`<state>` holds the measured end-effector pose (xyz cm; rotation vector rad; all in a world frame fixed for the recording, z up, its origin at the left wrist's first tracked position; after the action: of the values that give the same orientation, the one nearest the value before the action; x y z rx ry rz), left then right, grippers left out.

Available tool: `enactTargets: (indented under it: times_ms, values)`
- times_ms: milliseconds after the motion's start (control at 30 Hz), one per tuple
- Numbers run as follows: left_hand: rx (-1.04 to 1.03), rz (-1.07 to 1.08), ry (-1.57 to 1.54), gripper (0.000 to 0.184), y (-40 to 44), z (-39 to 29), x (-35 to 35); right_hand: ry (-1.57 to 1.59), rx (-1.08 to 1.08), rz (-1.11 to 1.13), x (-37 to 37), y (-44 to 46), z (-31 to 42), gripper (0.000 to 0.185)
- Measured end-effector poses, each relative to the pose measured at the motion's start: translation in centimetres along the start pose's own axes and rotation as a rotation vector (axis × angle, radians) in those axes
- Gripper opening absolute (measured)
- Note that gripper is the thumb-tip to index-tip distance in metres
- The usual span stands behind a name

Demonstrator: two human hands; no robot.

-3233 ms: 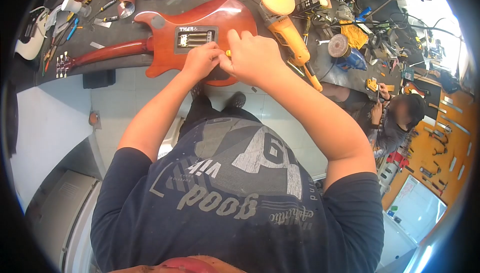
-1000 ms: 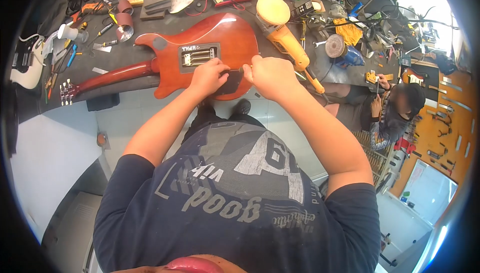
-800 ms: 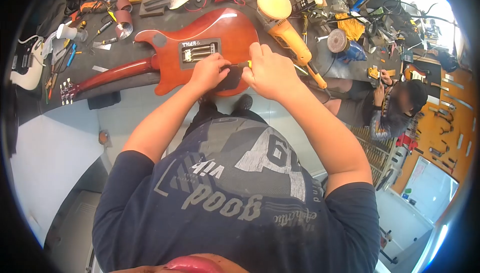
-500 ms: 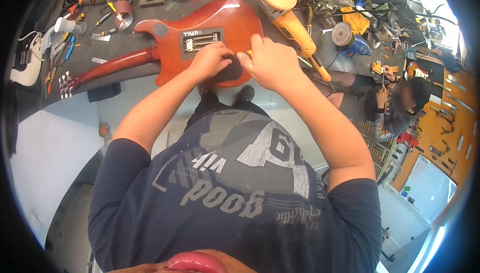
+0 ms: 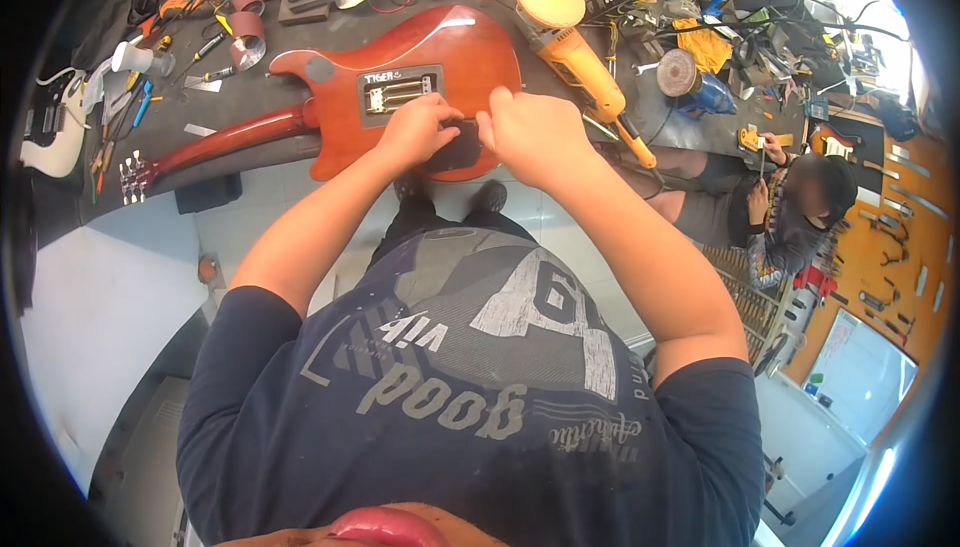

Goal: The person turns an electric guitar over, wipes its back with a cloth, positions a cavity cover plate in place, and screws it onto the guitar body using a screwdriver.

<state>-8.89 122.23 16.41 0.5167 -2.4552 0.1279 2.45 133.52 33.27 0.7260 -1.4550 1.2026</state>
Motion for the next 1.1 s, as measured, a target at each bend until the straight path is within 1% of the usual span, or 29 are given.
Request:
enactTargets:
  times_ms: [100, 200, 300, 400, 433, 533, 567, 633, 667, 700, 767, 800, 867, 900, 1000, 1067, 1100]
  values:
    - [0.005, -0.002, 0.001, 0.023, -0.1, -0.3, 0.2, -0.057, -0.073, 0.099, 0.1, 0.3, 0.1, 0.032]
    - [0.025, -0.003, -0.010, 0.023, -0.2, -0.4, 0.3, -0.003, 0.003, -0.209, 0.7, -0.6, 1.1, 0.033]
    - [0.014, -0.007, -0.012, 0.022, -0.1, -0.2, 0.0, 0.057, 0.048, -0.233, -0.3, -0.7, 0.4, 0.035]
    - [-0.034, -0.030, 0.017, 0.024, -0.3, -0.5, 0.4, -0.038, -0.039, 0.000, -0.5, -0.3, 0.4, 0.035]
    - [-0.030, -0.034, 0.009, 0.024, -0.2, -0.5, 0.4, -0.026, -0.098, 0.086, -0.6, -0.1, 0.2, 0.041]
    - [-0.022, -0.031, -0.002, 0.024, -0.4, -0.4, 0.2, 0.044, -0.035, -0.167, 0.1, -0.8, 1.0, 0.042]
    - [-0.028, -0.029, 0.000, 0.023, -0.3, -0.4, 0.3, 0.061, -0.029, -0.155, -0.4, -1.3, 1.1, 0.043]
    - [-0.028, -0.005, 0.119, 0.023, -0.3, -1.0, 0.4, 0.060, -0.017, -0.195, -1.1, -1.2, 0.6, 0.044]
    - [-0.110, -0.075, 0.147, 0.021, -0.4, -0.3, -0.3, 0.085, -0.024, -0.207, -1.1, -1.1, 0.7, 0.041]
    - [-0.094, -0.067, 0.119, 0.022, -0.2, -0.1, -0.4, 0.025, -0.077, -0.170, -0.5, -1.0, 1.0, 0.038]
    - [-0.013, -0.020, 0.067, 0.024, -0.5, -1.1, 0.4, 0.035, -0.075, -0.209, 0.2, -1.4, 1.2, 0.041]
    - [-0.028, -0.032, 0.044, 0.024, -0.5, -0.8, 0.2, 0.009, -0.048, -0.193, 0.1, -1.4, 1.1, 0.038]
    - [-0.007, -0.015, 0.020, 0.025, -0.3, -0.5, -0.1, 0.013, -0.040, -0.309, 1.9, -1.9, 1.8, 0.035]
    - [-0.010, -0.010, 0.029, 0.025, -0.6, -0.6, -0.1, -0.019, -0.004, -0.294, 1.8, -1.8, 1.7, 0.034]
    - [0.003, 0.002, 0.072, 0.025, -0.6, -1.5, 0.5, 0.047, -0.017, -0.205, 1.1, -1.5, 1.7, 0.035]
    - [-0.024, -0.030, 0.074, 0.024, -0.4, -1.4, 0.6, 0.008, -0.054, -0.164, 1.1, -1.5, 1.9, 0.037]
    - [0.007, -0.100, -0.031, 0.022, 0.1, -1.3, 1.1, -0.004, -0.058, -0.153, 1.2, -1.5, 1.9, 0.037]
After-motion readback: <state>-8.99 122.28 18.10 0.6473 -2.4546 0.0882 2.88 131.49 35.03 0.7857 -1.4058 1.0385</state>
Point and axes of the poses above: each hand's wrist, its own y-axis towards the middle knuckle, its own x-axis out of the back of the hand, z = x × y, the point moved 4 cm from there along y, towards the middle knuckle, and after that the axes turned 4 degrees about -z, right-handed, at the moved point
